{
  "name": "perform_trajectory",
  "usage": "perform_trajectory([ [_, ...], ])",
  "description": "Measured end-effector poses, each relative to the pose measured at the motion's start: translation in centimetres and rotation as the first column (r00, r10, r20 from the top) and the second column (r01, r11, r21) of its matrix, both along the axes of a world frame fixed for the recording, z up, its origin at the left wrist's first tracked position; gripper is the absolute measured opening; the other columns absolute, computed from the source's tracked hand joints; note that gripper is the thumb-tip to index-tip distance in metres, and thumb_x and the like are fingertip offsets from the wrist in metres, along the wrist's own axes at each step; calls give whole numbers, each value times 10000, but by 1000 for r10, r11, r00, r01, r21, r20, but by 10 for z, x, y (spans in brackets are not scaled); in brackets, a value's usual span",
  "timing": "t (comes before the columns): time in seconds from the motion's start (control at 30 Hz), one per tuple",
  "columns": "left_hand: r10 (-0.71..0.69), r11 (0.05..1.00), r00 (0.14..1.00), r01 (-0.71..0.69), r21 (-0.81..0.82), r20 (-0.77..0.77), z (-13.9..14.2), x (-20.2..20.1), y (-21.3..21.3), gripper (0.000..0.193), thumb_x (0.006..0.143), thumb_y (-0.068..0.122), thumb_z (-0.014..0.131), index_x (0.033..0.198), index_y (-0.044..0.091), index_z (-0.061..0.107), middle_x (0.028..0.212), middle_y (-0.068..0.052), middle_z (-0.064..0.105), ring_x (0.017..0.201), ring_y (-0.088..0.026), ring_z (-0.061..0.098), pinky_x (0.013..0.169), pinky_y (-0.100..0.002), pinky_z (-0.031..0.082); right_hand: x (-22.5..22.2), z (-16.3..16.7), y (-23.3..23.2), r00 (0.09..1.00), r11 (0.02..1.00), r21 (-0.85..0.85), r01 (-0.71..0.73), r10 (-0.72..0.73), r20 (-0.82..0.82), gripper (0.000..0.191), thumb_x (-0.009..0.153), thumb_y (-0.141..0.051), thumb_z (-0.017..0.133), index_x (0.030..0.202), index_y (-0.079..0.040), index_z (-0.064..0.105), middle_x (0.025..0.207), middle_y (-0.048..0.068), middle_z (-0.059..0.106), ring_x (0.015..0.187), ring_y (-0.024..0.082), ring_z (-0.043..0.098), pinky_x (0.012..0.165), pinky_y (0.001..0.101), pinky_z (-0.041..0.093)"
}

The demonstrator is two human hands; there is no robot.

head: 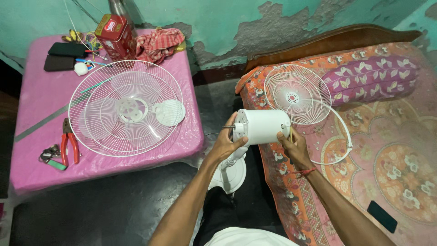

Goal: The person disassembles a pedestal fan, removing the front guard, rear grille and blade, then uses a screwdriver to unscrew the motor housing and stand column while holding the fan steady. They set removed parts on a nearby table and continue loosening screws on the fan body.

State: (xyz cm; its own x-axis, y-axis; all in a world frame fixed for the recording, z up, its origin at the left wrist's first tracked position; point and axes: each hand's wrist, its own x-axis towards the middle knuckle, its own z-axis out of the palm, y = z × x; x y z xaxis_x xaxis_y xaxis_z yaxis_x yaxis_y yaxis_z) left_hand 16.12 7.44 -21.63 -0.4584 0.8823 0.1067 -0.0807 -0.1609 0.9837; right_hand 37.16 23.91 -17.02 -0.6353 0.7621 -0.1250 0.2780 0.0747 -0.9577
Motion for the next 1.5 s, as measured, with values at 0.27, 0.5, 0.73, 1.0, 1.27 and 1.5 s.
perform_trajectory([
  [0.27, -11, 998, 991, 3, 59, 133, 4, 0, 1, 1175, 710, 435, 891, 1618, 47, 254, 1609, -218, 399, 1502, -344, 389, 1229, -467, 324, -2, 11, 2, 999, 996, -80, -34, 35, 12, 490, 929, -444, 713, 1160, -18, 640, 666, -95, 421, 483, 10, 326, 393, 228, 245],
  [0.5, 39, 999, 947, -39, -5, 320, 9, -1, 12, 1024, 721, 342, 885, 1547, 23, 373, 1512, -185, 520, 1376, -292, 543, 1130, -409, 471, 2, 13, -4, 1000, 997, -78, -3, 5, 23, 451, 908, -422, 708, 1173, -63, 641, 635, -86, 422, 459, 24, 321, 383, 240, 251],
  [0.73, 39, 997, 938, -59, 48, 343, 25, 8, 10, 1044, 694, 299, 911, 1542, 13, 374, 1415, -194, 587, 1284, -283, 606, 1072, -405, 512, 0, 1, -8, 996, 977, 213, 21, -39, 83, 445, 931, -466, 702, 1092, -52, 718, 668, -79, 472, 575, 33, 395, 504, 251, 326],
  [1.0, 67, 993, 951, -94, 77, 303, 27, 8, 10, 1073, 693, 277, 915, 1561, 31, 333, 1480, -163, 520, 1368, -275, 529, 1136, -410, 456, -8, 15, -8, 993, 997, 36, 64, -67, 96, 534, 842, -465, 720, 1188, -64, 662, 665, -36, 520, 485, 83, 404, 423, 282, 337],
  [1.27, 77, 996, 965, -84, 17, 250, 20, 5, 10, 1132, 698, 299, 908, 1600, 15, 286, 1508, -196, 512, 1393, -287, 517, 1147, -407, 437, -5, 3, 16, 998, 999, 36, -38, 36, 53, 492, 824, -459, 740, 1142, -94, 652, 684, -53, 496, 470, 45, 375, 382, 260, 290],
  [1.5, 115, 993, 972, -115, -15, 206, 27, 14, 10, 1135, 681, 328, 902, 1593, 14, 305, 1405, -194, 591, 1236, -264, 625, 1031, -383, 526, 0, 39, 76, 915, 986, -142, -91, 139, 379, 683, 886, -718, 606, 781, -45, 650, 609, -4, 421, 486, 89, 316, 419, 275, 209],
])
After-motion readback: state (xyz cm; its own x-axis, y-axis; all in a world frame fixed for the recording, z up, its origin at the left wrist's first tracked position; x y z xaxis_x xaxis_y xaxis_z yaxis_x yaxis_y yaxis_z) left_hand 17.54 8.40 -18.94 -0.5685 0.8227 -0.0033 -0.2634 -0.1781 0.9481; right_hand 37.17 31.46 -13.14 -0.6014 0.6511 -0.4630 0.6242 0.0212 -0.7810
